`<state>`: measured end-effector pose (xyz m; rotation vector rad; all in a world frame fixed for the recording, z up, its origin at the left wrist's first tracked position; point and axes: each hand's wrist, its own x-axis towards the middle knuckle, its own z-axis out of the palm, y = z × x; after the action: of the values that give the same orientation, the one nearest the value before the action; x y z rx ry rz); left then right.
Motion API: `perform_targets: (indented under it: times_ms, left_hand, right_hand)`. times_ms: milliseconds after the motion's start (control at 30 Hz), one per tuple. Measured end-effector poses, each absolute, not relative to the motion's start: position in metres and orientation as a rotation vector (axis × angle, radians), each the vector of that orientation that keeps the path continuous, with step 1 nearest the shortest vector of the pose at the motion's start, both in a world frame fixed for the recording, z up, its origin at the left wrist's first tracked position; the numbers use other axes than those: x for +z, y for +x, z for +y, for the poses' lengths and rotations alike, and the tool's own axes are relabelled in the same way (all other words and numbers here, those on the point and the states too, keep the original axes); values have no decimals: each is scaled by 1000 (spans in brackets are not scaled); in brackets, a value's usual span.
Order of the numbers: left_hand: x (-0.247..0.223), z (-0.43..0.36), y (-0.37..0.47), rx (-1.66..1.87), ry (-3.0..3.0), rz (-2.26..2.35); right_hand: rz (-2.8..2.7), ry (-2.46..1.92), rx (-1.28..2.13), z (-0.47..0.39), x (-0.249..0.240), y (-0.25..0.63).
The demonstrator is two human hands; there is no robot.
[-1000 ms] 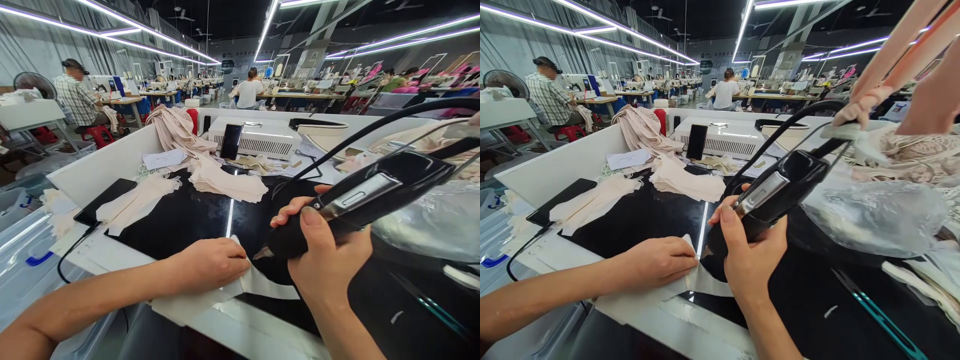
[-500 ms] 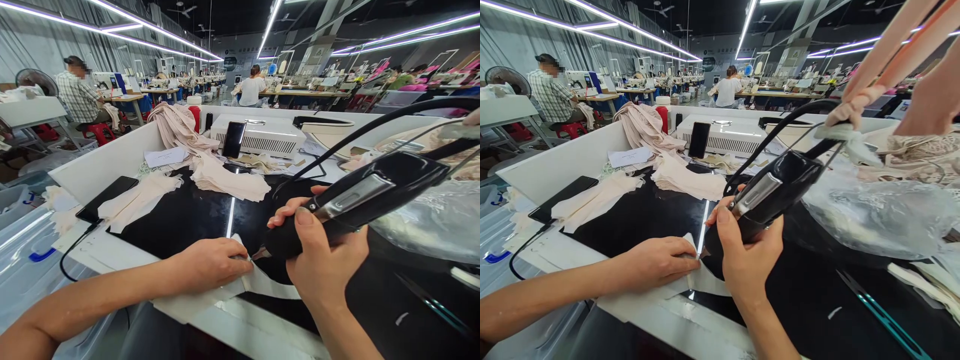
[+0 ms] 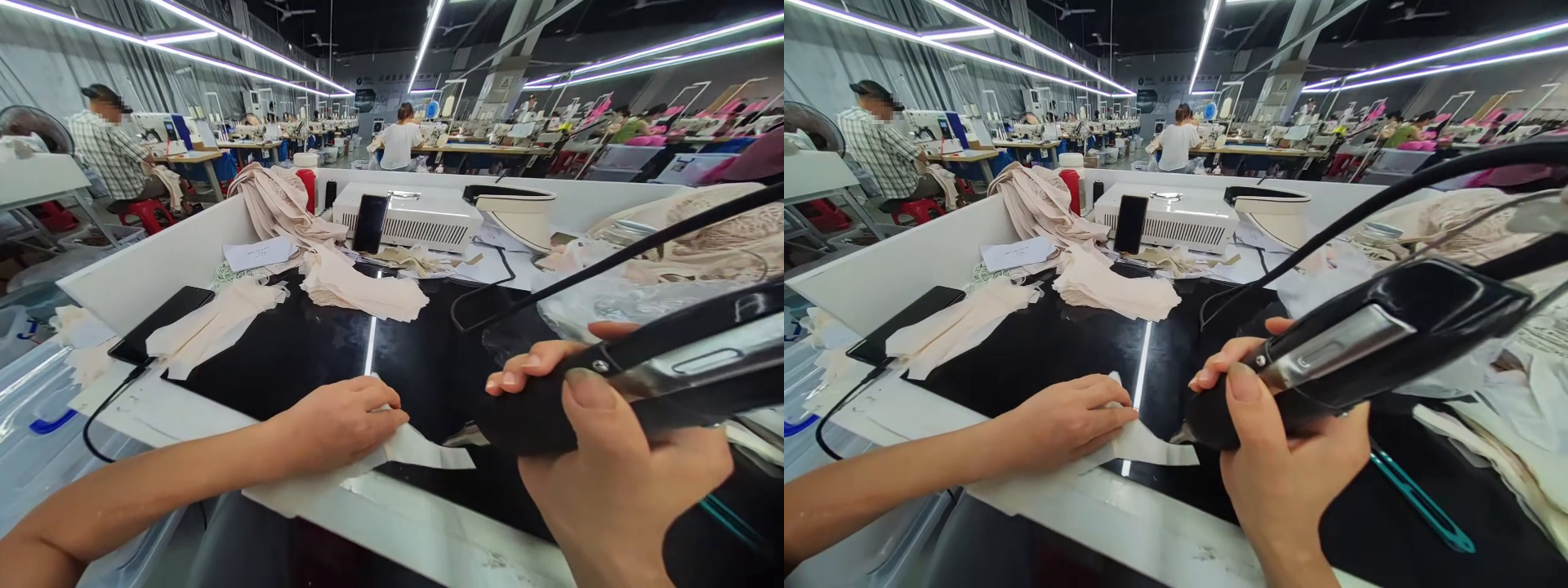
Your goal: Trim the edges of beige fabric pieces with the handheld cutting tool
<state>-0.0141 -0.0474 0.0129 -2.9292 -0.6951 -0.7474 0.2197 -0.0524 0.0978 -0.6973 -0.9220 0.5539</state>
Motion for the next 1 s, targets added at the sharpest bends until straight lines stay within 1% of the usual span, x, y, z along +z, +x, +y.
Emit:
perform_targets:
  times_ms: [100,267,733,1000]
  left_hand:
    - [14,-53,0,-746,-2943,-711]
    - [14,-62,12,-587,-2983,-725]
    - [4,-73,-1,-698,-2980,-780]
    - [6,-77,2,-655,-2987,-790]
  right_hand:
    - [-922,-721,517,-55,95,223]
    - [-949,-757,498,-58,85,223]
    - [-948,-715,532,-57,86,219]
    - [-985,-666,607,-52,83,209]
